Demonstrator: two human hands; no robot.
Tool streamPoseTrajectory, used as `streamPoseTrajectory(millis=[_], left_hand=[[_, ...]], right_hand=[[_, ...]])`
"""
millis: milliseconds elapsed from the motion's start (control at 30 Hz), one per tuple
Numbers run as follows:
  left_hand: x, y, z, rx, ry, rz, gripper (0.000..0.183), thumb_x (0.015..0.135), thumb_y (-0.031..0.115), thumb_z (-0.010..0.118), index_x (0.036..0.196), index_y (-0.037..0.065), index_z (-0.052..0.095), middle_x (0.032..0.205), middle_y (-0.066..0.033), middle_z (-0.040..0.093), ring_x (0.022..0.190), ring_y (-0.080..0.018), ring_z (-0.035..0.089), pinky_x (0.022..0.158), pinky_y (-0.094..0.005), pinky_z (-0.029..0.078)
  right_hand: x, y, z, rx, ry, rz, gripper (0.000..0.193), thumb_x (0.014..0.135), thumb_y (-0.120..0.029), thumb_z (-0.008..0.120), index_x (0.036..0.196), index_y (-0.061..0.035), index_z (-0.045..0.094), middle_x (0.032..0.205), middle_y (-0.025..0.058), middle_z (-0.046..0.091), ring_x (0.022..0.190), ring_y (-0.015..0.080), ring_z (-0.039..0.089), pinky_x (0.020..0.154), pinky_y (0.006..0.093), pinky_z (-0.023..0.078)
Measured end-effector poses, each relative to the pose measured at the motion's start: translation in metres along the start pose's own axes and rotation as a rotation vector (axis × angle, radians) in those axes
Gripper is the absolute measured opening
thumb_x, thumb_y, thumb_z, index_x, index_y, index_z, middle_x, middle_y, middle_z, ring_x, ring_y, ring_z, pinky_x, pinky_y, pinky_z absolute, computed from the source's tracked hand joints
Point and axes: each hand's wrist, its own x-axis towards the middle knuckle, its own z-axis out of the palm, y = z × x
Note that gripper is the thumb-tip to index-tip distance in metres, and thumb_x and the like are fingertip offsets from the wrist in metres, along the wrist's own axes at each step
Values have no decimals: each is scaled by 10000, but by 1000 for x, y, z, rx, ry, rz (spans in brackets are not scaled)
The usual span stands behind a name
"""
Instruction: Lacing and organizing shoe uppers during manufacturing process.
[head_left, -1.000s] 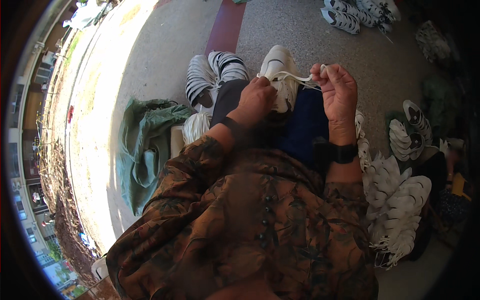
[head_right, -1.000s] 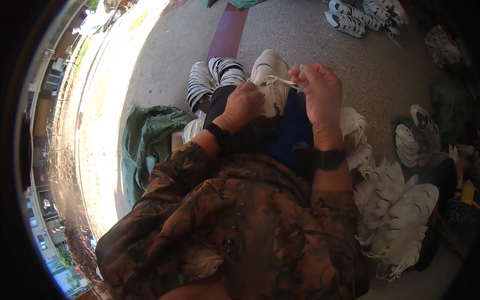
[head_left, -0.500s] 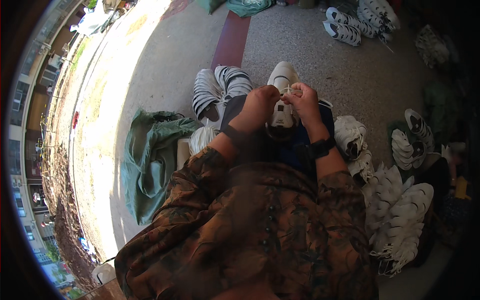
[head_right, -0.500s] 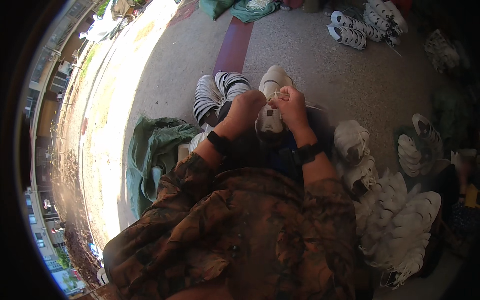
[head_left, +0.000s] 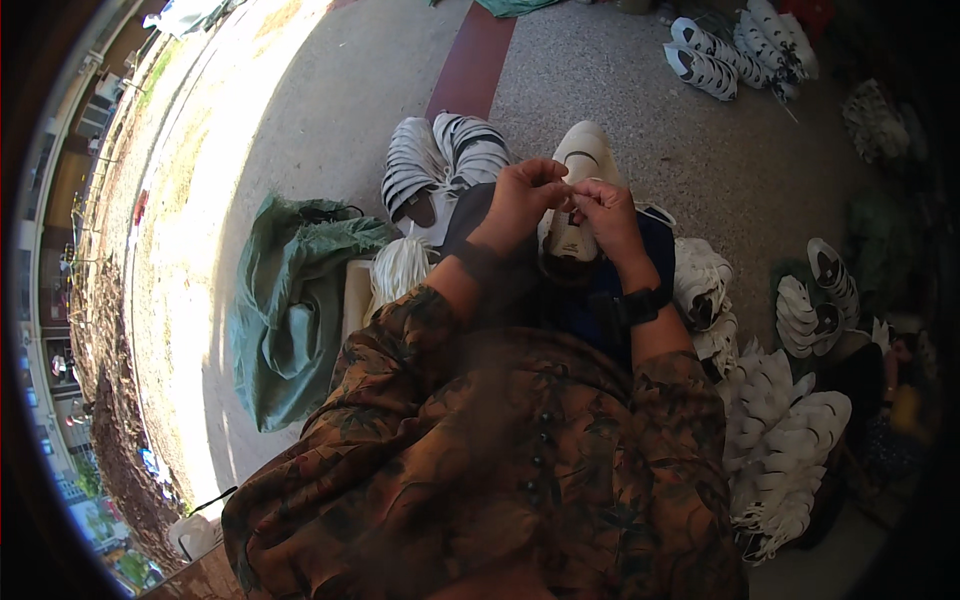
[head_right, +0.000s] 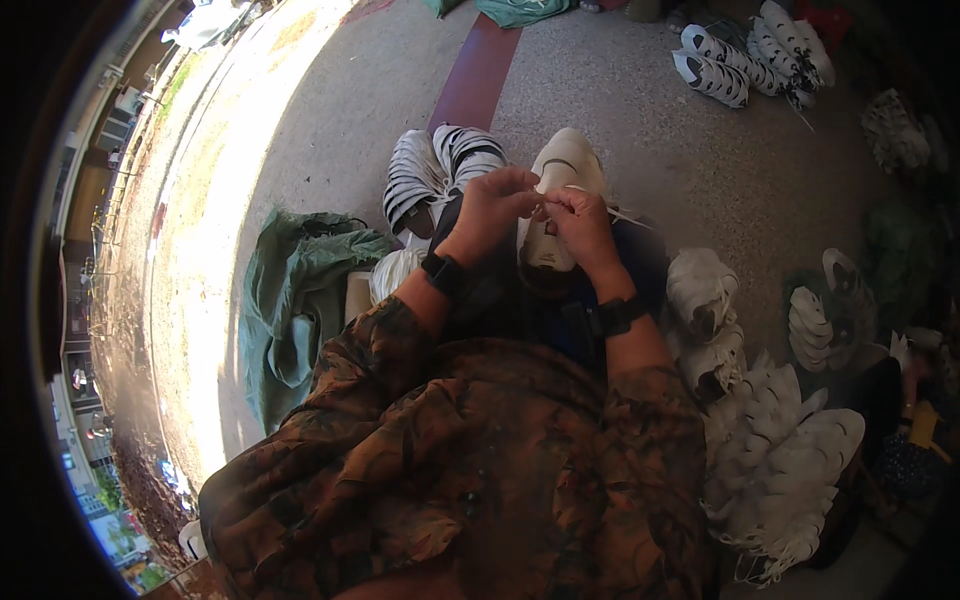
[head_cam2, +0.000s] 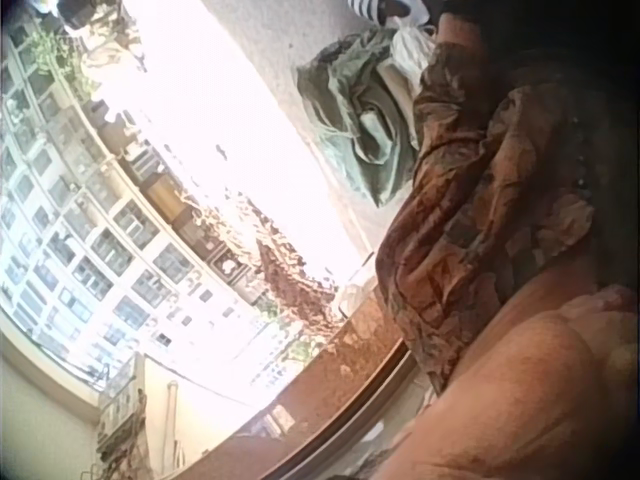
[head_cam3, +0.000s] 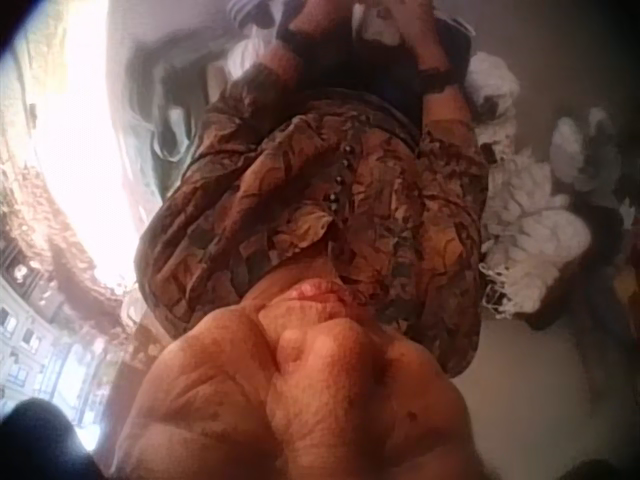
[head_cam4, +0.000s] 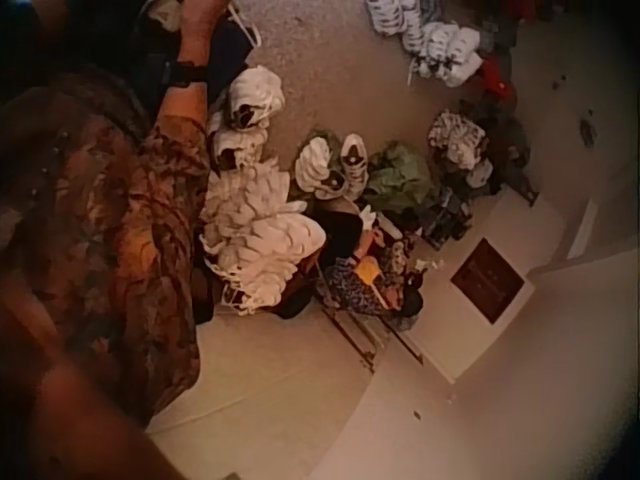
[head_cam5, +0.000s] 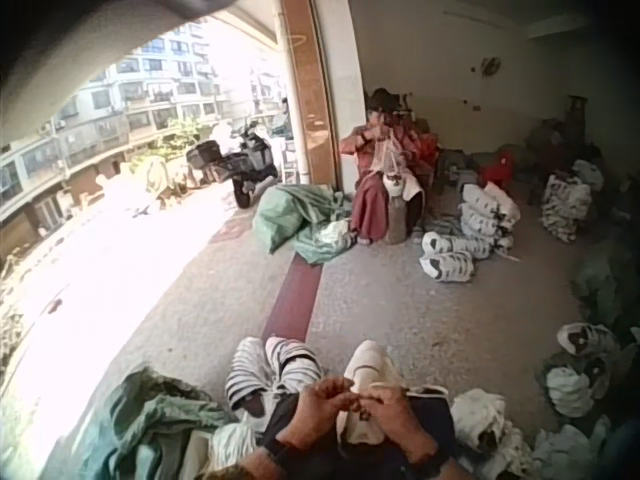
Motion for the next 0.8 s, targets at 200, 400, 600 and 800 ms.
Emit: streamPoseTrajectory(millis=[200,400,600,800], left_hand=[[3,-4,-7,-144,-92,-177,118,818,39,634,883,-58,633,790,-79,653,762,-133,640,715,-256,514],[5,-12,-13,-96,-194,-197,101,828,54,627,861,-40,644,784,-57,651,709,-106,612,647,-238,496],[-7,-18,-6,432,24,87,133,775,143,678,861,45,657,767,-60,641,709,-161,603,678,-271,485],[-33,-27,-3,1021,-247,655,337,669,197,707,973,79,620,954,-55,580,962,-286,524,839,-378,449]], right_hand=[[-1,3,-2,-41,-8,-30,108,836,-4,557,863,9,660,679,14,611,594,67,551,563,214,463],[-3,4,-4,-114,-60,-86,87,791,-4,576,824,13,655,646,25,599,600,87,565,573,237,462],[1,15,-3,-309,-29,-197,66,786,5,572,780,26,634,603,19,569,583,86,546,554,259,449],[6,-45,21,-45,309,-29,69,815,8,578,776,27,632,615,-12,534,554,54,475,507,219,402]])
